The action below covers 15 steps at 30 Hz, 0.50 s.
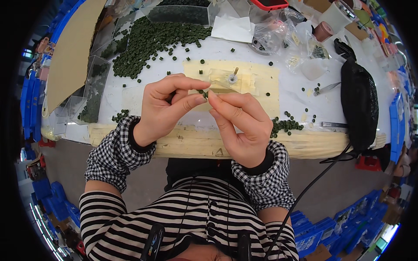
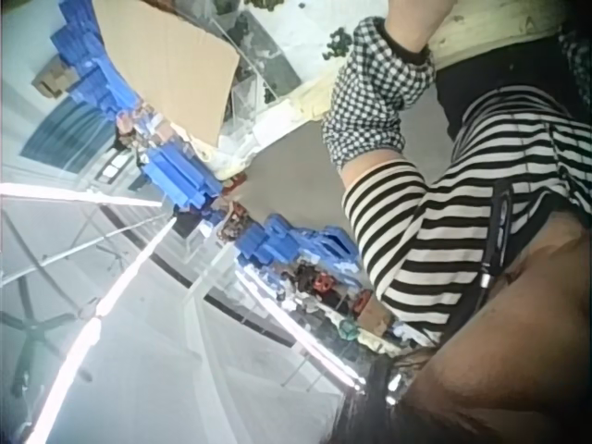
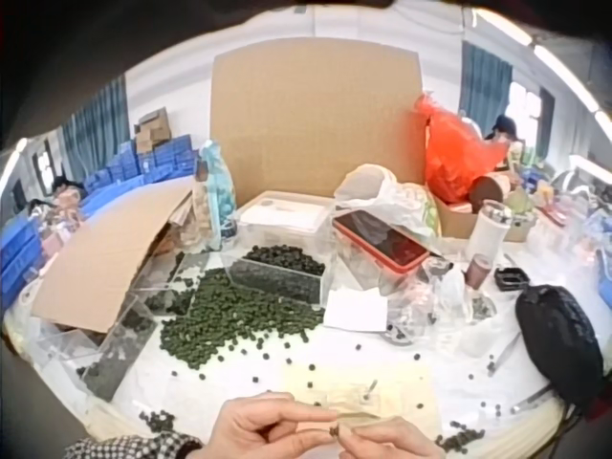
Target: Assembling or sorting small green plastic toy components at a factory workbench.
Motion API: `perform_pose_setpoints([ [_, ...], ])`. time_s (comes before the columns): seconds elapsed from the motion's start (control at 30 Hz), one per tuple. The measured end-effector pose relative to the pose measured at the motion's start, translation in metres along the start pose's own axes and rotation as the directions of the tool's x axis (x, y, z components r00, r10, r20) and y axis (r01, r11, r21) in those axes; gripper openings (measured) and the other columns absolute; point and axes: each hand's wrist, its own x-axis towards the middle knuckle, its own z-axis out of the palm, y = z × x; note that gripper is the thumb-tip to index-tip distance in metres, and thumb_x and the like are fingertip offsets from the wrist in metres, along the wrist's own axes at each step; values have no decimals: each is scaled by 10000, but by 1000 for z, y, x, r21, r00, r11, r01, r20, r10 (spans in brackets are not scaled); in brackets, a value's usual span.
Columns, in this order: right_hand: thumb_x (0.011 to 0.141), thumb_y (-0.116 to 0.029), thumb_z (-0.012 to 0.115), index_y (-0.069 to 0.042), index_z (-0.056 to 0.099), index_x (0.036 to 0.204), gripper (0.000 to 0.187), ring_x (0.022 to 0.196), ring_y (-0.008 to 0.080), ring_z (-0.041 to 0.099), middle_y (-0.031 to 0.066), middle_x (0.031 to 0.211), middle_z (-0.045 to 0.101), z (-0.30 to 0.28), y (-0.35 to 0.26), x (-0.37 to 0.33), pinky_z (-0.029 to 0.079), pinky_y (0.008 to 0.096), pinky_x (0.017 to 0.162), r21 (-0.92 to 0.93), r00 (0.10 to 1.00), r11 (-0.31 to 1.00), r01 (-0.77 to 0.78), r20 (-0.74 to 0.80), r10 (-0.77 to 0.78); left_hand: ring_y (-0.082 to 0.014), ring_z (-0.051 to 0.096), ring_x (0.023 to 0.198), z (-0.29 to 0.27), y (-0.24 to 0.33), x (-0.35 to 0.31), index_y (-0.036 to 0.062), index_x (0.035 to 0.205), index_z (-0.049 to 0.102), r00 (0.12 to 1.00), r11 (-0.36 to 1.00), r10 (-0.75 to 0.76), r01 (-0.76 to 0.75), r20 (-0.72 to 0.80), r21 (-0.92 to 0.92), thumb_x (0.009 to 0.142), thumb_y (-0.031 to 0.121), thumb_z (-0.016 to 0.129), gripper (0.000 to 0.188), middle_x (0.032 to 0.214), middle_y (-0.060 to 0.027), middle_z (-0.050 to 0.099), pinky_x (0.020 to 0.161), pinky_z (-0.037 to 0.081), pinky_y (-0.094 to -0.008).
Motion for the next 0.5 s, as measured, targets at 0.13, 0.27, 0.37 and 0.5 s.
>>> perform_pose_setpoints([
  [0.13,781,71,678,-33,689,1089,324,778,158,603,96,952,643,1,-1,0,490,243,650,32,1000,999,-7,-4,7,-42,331,576,-1,-2,0,22,1030,703,995,994,91,-93,32,65,788,-6,711,244,607,64,370,545,279,-206],
  [0.27,788,70,674,-27,682,1098,325,790,160,610,96,958,644,1,0,0,492,239,675,31,1000,999,5,-17,-4,-44,331,569,-2,-3,0,25,1013,707,992,988,123,-125,27,86,774,4,730,242,597,65,369,538,276,-210],
  [0.37,788,71,674,-22,680,1099,324,799,162,616,99,960,646,2,1,0,494,239,686,30,1000,1000,9,-24,-9,-46,329,560,-2,-3,0,31,988,714,990,981,143,-143,10,134,756,10,749,236,585,64,365,529,268,-212],
  [0.5,786,73,675,-18,681,1095,322,804,164,620,102,960,650,1,0,0,496,240,688,21,999,1000,9,-32,-9,-47,324,546,-1,-1,0,40,959,723,985,966,175,-172,1,193,736,18,768,228,576,61,362,520,253,-213],
])
